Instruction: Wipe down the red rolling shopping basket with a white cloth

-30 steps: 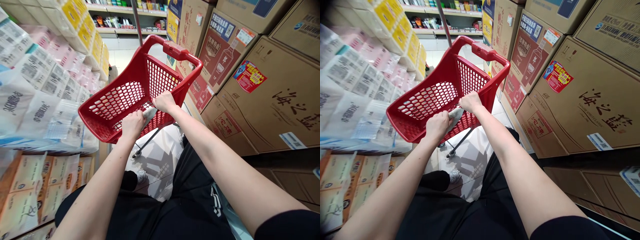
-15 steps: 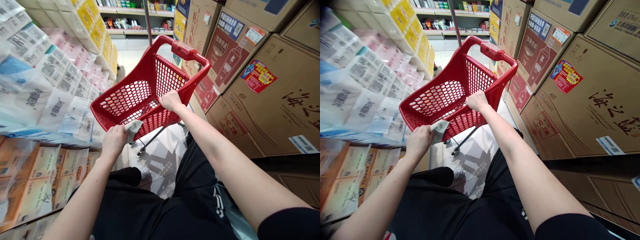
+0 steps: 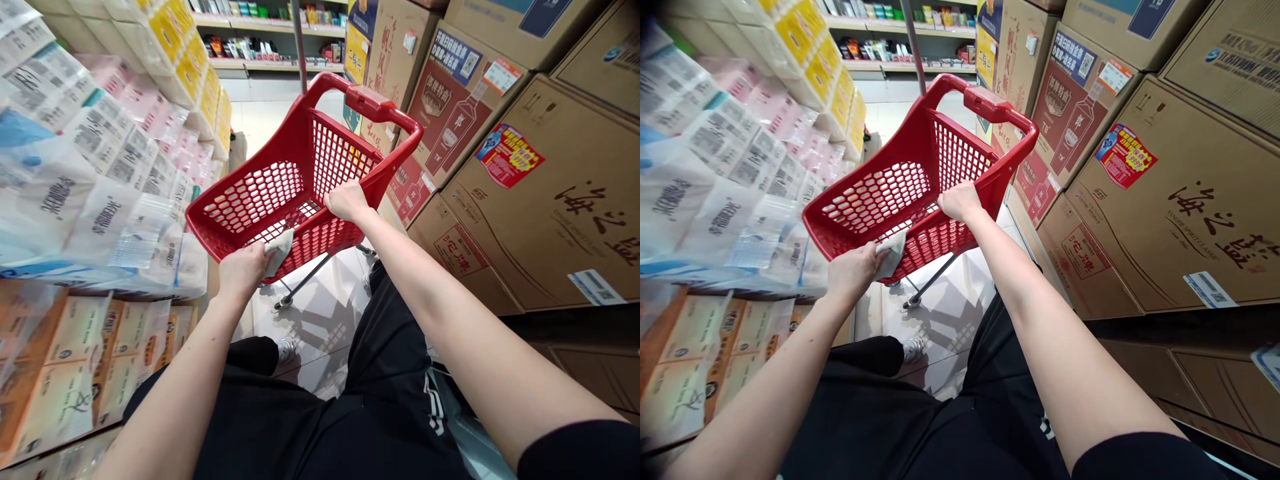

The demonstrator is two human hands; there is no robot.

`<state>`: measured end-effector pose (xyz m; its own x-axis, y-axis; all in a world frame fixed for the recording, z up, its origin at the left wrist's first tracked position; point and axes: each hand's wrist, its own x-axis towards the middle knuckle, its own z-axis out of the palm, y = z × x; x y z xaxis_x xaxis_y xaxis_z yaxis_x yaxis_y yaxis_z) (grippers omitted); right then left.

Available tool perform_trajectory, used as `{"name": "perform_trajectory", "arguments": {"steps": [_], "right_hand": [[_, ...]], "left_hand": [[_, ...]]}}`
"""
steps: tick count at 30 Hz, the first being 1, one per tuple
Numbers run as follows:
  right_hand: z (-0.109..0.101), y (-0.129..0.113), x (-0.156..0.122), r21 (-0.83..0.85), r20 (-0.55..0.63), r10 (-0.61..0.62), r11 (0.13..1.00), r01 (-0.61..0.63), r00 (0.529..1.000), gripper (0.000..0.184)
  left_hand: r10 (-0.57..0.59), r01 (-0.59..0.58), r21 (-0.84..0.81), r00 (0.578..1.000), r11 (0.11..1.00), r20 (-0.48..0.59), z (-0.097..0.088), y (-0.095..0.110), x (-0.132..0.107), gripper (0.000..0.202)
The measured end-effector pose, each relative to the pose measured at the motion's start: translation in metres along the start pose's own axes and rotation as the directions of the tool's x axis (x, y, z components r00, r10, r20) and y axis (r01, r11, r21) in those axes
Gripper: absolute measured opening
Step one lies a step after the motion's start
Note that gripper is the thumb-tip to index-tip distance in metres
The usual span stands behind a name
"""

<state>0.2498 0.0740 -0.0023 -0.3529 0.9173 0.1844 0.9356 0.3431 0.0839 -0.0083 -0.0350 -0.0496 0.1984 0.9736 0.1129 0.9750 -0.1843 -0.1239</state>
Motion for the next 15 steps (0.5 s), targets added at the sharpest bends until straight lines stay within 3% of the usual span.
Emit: {"name": "perform_trajectory", "arguments": {"steps": [5, 15], "right_hand": [[-0.003, 0.003, -0.004, -0.012, 0.029, 0.017, 1.000, -0.017, 0.999, 0.051], [-0.003, 0.000, 0.001, -0.002, 0.083, 0.022, 1.000, -0.022, 0.996, 0.062]], "left_hand": [[-0.034, 0.035, -0.063, 0.999, 0.997, 0.020, 0.002, -0.001, 0.005, 0.059], [-0.249, 0.287, -0.248, 0.953, 0.925, 0.172, -0.004, 0.010, 0.029, 0.072]]}}
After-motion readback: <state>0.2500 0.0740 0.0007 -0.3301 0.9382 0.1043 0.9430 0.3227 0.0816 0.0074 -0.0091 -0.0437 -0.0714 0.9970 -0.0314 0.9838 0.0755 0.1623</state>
